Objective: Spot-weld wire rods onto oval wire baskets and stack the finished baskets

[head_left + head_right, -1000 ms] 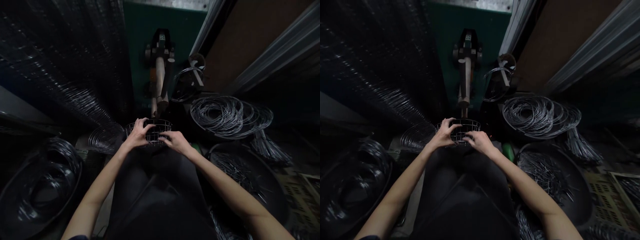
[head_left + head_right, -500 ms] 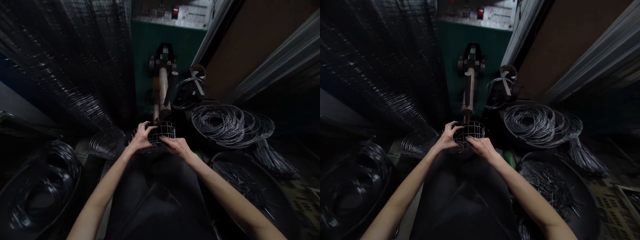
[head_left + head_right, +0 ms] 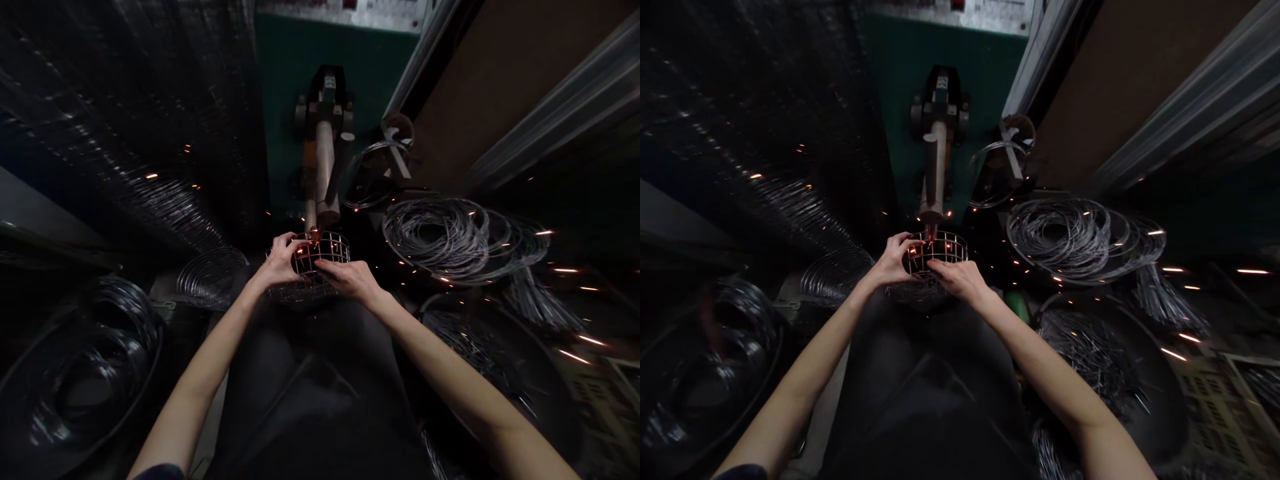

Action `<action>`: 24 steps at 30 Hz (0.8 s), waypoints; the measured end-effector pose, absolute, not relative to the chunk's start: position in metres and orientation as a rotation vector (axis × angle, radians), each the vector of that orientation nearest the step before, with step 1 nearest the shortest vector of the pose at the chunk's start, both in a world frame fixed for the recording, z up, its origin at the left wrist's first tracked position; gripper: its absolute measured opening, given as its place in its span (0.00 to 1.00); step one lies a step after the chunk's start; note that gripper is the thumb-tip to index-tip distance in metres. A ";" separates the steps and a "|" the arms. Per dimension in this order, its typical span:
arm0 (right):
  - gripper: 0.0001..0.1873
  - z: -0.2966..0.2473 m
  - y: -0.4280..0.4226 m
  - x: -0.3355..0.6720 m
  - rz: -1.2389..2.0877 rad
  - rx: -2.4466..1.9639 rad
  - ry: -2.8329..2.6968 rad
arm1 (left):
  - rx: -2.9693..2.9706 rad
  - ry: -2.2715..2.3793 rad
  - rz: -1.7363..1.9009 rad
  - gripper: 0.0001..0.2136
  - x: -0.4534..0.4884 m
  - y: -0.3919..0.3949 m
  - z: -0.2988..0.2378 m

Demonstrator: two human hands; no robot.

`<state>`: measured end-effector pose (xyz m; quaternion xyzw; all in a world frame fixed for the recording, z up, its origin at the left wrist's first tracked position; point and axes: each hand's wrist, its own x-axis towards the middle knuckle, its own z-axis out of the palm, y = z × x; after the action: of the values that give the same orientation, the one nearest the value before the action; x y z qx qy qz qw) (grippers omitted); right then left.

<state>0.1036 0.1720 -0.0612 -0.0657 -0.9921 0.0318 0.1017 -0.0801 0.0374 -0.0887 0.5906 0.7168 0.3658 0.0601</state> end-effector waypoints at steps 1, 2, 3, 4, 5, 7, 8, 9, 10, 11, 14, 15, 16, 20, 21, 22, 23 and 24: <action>0.18 -0.060 0.172 0.104 0.104 -0.199 -2.935 | 1.782 2.164 1.105 0.44 -0.081 0.037 -0.087; 0.18 -0.058 0.171 0.104 0.113 -0.206 -2.939 | 1.775 2.160 1.098 0.43 -0.081 0.038 -0.085; 0.17 -0.056 0.171 0.104 0.122 -0.214 -2.942 | 1.760 2.160 1.091 0.43 -0.082 0.038 -0.083; 0.17 -0.053 0.172 0.102 0.134 -0.221 -2.942 | 1.741 2.160 1.078 0.43 -0.083 0.039 -0.080; 0.17 -0.051 0.172 0.100 0.151 -0.235 -2.939 | 1.716 2.161 1.063 0.43 -0.085 0.040 -0.077; 0.17 -0.047 0.176 0.093 0.195 -0.285 -2.927 | 1.667 2.169 1.032 0.44 -0.090 0.046 -0.072; 0.17 -0.046 0.178 0.089 0.221 -0.313 -2.924 | 1.650 2.175 1.019 0.44 -0.094 0.049 -0.071; 0.17 -0.045 0.180 0.085 0.247 -0.343 -2.923 | 1.641 2.180 1.009 0.44 -0.098 0.053 -0.070; 0.16 -0.046 0.182 0.082 0.270 -0.371 -2.916 | 1.644 2.181 1.004 0.45 -0.102 0.056 -0.071; 0.16 -0.047 0.183 0.081 0.295 -0.389 -2.900 | 1.656 2.181 1.007 0.45 -0.105 0.059 -0.072; 0.15 -0.055 0.185 0.083 0.375 -0.406 -2.750 | 1.715 2.171 1.034 0.44 -0.109 0.063 -0.075; 0.14 -0.058 0.184 0.085 0.396 -0.418 -2.686 | 1.727 2.171 1.041 0.44 -0.109 0.063 -0.076; 0.13 -0.060 0.184 0.088 0.410 -0.442 -2.633 | 1.729 2.174 1.044 0.44 -0.109 0.063 -0.077; 0.09 -0.061 0.189 0.083 0.408 -0.609 -2.552 | 1.662 2.225 1.039 0.45 -0.114 0.067 -0.075; 0.09 -0.060 0.192 0.078 0.407 -0.641 -2.549 | 1.642 2.240 1.030 0.45 -0.117 0.070 -0.074; 0.08 -0.058 0.194 0.072 0.408 -0.666 -2.549 | 1.626 2.249 1.016 0.45 -0.120 0.074 -0.073; 0.08 -0.056 0.196 0.067 0.410 -0.683 -2.549 | 1.620 2.250 1.002 0.45 -0.124 0.077 -0.072; 0.08 -0.054 0.197 0.062 0.412 -0.698 -2.547 | 1.623 2.246 0.990 0.45 -0.126 0.081 -0.071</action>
<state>0.0623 0.1970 -0.0544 -0.2541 -0.9268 0.1500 0.2323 -0.1262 0.0809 -0.0714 0.5489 0.7594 0.3347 0.0996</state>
